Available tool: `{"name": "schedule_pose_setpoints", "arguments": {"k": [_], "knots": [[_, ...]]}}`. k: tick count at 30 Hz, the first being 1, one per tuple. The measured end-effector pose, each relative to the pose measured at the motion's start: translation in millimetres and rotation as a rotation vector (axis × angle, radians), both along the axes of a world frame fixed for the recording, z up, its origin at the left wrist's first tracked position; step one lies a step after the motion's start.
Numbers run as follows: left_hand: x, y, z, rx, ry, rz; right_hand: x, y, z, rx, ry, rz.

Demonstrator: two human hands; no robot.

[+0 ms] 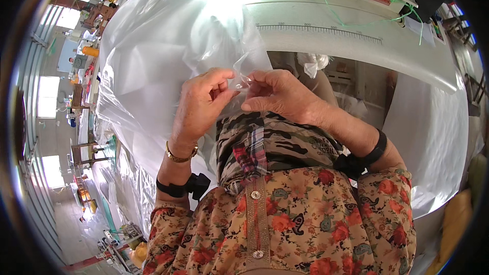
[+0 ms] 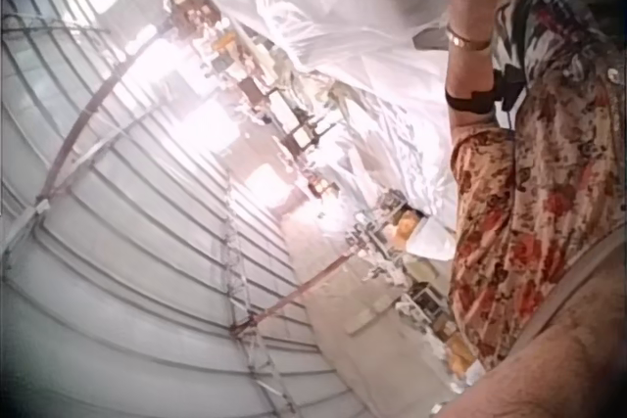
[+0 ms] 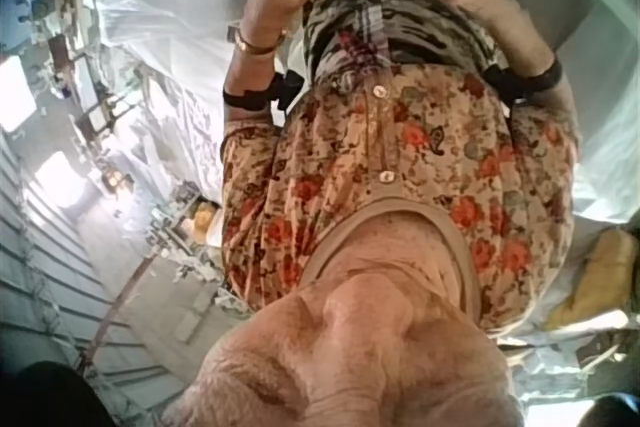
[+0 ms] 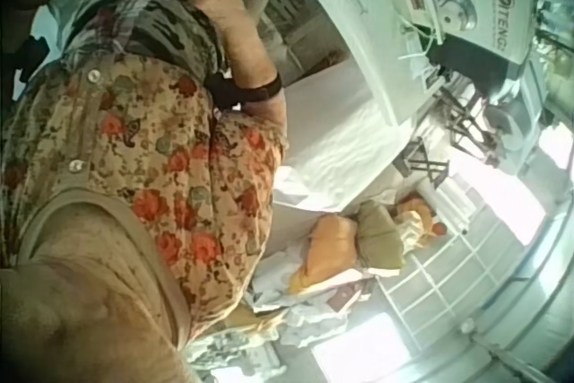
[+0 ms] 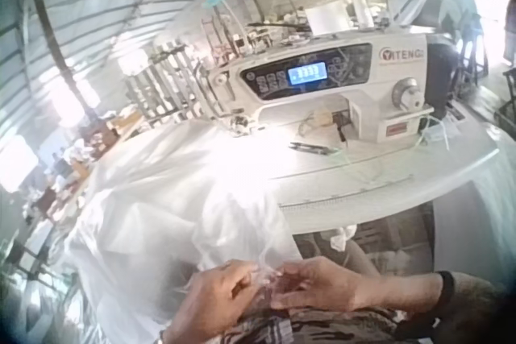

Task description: Sewing and folding large white plastic bags using an industrial sewing machine.

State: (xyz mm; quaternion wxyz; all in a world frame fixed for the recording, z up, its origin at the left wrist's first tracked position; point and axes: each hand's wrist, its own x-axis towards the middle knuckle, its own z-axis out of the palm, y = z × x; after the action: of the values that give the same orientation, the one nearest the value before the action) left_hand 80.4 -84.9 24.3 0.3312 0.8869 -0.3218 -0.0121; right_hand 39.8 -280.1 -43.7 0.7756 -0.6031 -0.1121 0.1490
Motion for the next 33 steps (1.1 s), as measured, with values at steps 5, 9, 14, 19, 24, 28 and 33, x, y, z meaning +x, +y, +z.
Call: {"name": "schedule_pose_setpoints", "arguments": {"k": [5, 9, 14, 19, 24, 28, 33], "knots": [[-0.5, 3.6, 6.4, 0.052, -0.013, -0.031, 2.7, 6.2, -10.6, -0.112, -0.025, -0.066], [-6.2, -0.8, 9.6, -0.004, -0.026, 0.004, 8.2, 1.5, -5.6, -0.508, -0.402, -0.275], [-17.1, -5.9, 2.1, -0.031, -0.177, 0.007, 31.4, -11.6, -1.3, -0.769, -0.733, -0.366], [-5.1, -9.2, -28.6, 0.075, -0.436, -0.115, 52.4, -13.8, -11.6, -0.900, -0.972, -0.615], [9.5, -8.5, -67.6, 0.032, -0.558, -0.198, 26.0, -16.4, -21.0, -0.940, -0.916, -0.730], [14.6, -10.9, -82.9, -0.001, -0.620, -0.174, 5.7, -15.3, -36.9, -1.005, -0.363, -0.590], [7.8, -15.1, -77.0, -0.040, -0.654, -0.180, 15.8, -5.2, -56.4, -0.282, -0.070, -0.443]]}}
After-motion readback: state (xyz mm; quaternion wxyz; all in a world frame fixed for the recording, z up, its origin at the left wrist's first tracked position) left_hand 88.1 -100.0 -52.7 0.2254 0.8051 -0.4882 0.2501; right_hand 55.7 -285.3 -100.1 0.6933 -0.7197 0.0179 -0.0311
